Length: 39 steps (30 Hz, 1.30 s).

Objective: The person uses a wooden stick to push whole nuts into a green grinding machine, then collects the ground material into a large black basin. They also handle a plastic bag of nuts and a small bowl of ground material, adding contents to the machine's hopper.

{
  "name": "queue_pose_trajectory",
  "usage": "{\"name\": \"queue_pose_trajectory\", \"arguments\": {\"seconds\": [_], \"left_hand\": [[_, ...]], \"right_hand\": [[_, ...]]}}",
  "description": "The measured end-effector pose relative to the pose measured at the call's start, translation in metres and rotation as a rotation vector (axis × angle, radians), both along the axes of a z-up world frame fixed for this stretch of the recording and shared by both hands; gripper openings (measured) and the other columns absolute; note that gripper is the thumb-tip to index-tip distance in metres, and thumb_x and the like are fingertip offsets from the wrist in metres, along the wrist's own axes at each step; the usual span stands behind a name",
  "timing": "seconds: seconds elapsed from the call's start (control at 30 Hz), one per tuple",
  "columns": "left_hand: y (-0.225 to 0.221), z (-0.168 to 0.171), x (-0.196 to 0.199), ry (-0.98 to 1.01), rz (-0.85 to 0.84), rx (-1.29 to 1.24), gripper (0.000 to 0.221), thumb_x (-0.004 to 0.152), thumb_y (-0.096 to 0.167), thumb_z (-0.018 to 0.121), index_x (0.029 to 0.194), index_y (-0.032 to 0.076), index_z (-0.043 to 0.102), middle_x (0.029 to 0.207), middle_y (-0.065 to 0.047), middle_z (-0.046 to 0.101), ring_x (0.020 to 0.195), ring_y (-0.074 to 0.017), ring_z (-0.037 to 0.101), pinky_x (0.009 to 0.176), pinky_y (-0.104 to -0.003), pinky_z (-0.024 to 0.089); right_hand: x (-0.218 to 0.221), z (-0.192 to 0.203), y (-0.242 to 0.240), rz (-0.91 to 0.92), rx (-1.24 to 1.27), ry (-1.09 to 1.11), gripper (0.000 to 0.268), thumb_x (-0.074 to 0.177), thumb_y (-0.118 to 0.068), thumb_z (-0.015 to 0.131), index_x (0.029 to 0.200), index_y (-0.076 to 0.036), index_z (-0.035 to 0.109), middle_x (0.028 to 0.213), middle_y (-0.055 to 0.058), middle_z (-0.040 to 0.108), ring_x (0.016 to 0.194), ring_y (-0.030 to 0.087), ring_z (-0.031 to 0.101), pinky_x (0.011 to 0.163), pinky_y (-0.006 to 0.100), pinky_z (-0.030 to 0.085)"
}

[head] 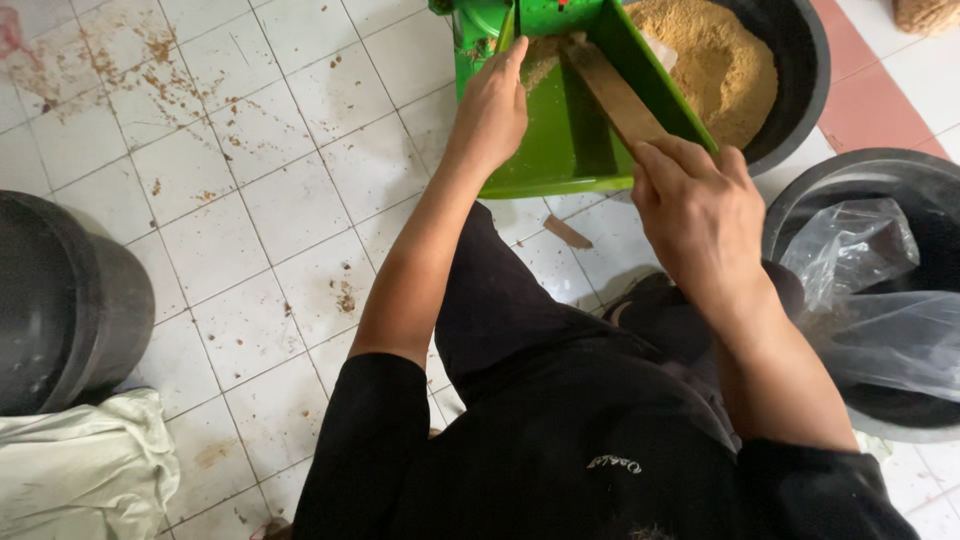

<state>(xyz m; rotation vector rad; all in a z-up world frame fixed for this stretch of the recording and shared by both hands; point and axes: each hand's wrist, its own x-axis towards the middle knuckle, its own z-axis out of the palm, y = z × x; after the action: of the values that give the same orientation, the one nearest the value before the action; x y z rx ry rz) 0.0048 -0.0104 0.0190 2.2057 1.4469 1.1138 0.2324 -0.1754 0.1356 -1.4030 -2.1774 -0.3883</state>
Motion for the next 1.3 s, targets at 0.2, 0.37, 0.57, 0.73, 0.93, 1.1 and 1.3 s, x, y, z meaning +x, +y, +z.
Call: {"name": "queue_pose_trajectory", "arguments": {"seconds": [0.2, 0.37, 0.57, 0.73, 0.93, 1.1, 1.3], "left_hand": [[0.0, 0.0, -0.001, -0.005, -0.01, 0.039, 0.049, 0.097, -0.004, 0.054, 0.146, -0.004, 0.049, 0.138, -0.026, 0.061, 0.124, -0.0407, 0.061, 0.107, -0.043, 0.051], [0.002, 0.0, -0.002, -0.1, -0.021, 0.121, 0.037, 0.102, -0.001, 0.056, 0.139, -0.002, 0.055, 0.131, -0.023, 0.067, 0.119, -0.0365, 0.069, 0.104, -0.04, 0.056], [0.006, -0.004, -0.001, -0.176, -0.047, 0.142, 0.031, 0.101, -0.001, 0.059, 0.132, -0.002, 0.06, 0.117, -0.02, 0.074, 0.105, -0.0332, 0.074, 0.092, -0.041, 0.06], [0.006, -0.005, 0.0, -0.187, -0.059, 0.188, 0.031, 0.102, -0.001, 0.058, 0.133, -0.002, 0.057, 0.116, -0.02, 0.073, 0.104, -0.0335, 0.075, 0.092, -0.041, 0.06], [0.008, -0.006, -0.001, -0.183, -0.027, 0.193, 0.032, 0.099, -0.004, 0.059, 0.132, -0.002, 0.058, 0.116, -0.02, 0.073, 0.102, -0.0329, 0.075, 0.09, -0.04, 0.06], [0.011, -0.015, -0.003, -0.218, 0.006, 0.221, 0.033, 0.1, -0.005, 0.061, 0.132, 0.0, 0.059, 0.117, -0.017, 0.074, 0.102, -0.0276, 0.076, 0.091, -0.038, 0.062], [0.013, -0.011, -0.003, -0.158, 0.007, 0.232, 0.033, 0.099, -0.004, 0.061, 0.132, -0.001, 0.058, 0.115, -0.017, 0.074, 0.099, -0.0296, 0.075, 0.091, -0.039, 0.061]], "right_hand": [[-0.007, 0.002, 0.016, 0.063, 0.019, -0.005, 0.013, 0.104, -0.011, 0.075, 0.117, -0.007, 0.075, 0.119, 0.003, 0.073, 0.1, 0.026, 0.065, 0.091, 0.036, 0.054], [-0.008, 0.013, 0.016, 0.064, 0.013, 0.053, 0.016, 0.102, -0.008, 0.076, 0.118, -0.005, 0.076, 0.119, 0.005, 0.074, 0.099, 0.026, 0.065, 0.089, 0.036, 0.055], [0.001, 0.04, -0.042, 0.098, -0.05, 0.052, 0.016, 0.097, -0.006, 0.078, 0.112, -0.004, 0.078, 0.113, 0.007, 0.075, 0.083, 0.026, 0.064, 0.077, 0.036, 0.056], [-0.024, 0.024, -0.012, 0.043, 0.0, -0.003, 0.015, 0.101, -0.012, 0.077, 0.115, -0.009, 0.077, 0.117, 0.003, 0.075, 0.089, 0.027, 0.067, 0.079, 0.035, 0.057], [-0.024, 0.0, 0.025, 0.049, 0.007, 0.03, 0.025, 0.099, -0.011, 0.076, 0.124, -0.007, 0.075, 0.121, 0.006, 0.074, 0.091, 0.029, 0.065, 0.082, 0.037, 0.057], [-0.012, 0.001, -0.018, 0.067, -0.073, 0.072, 0.022, 0.102, -0.009, 0.075, 0.123, -0.006, 0.075, 0.124, 0.006, 0.072, 0.095, 0.028, 0.064, 0.086, 0.036, 0.056], [-0.038, -0.015, 0.017, 0.034, -0.025, 0.024, 0.023, 0.097, -0.011, 0.075, 0.119, -0.007, 0.077, 0.121, 0.005, 0.074, 0.087, 0.028, 0.063, 0.078, 0.037, 0.056]]}}
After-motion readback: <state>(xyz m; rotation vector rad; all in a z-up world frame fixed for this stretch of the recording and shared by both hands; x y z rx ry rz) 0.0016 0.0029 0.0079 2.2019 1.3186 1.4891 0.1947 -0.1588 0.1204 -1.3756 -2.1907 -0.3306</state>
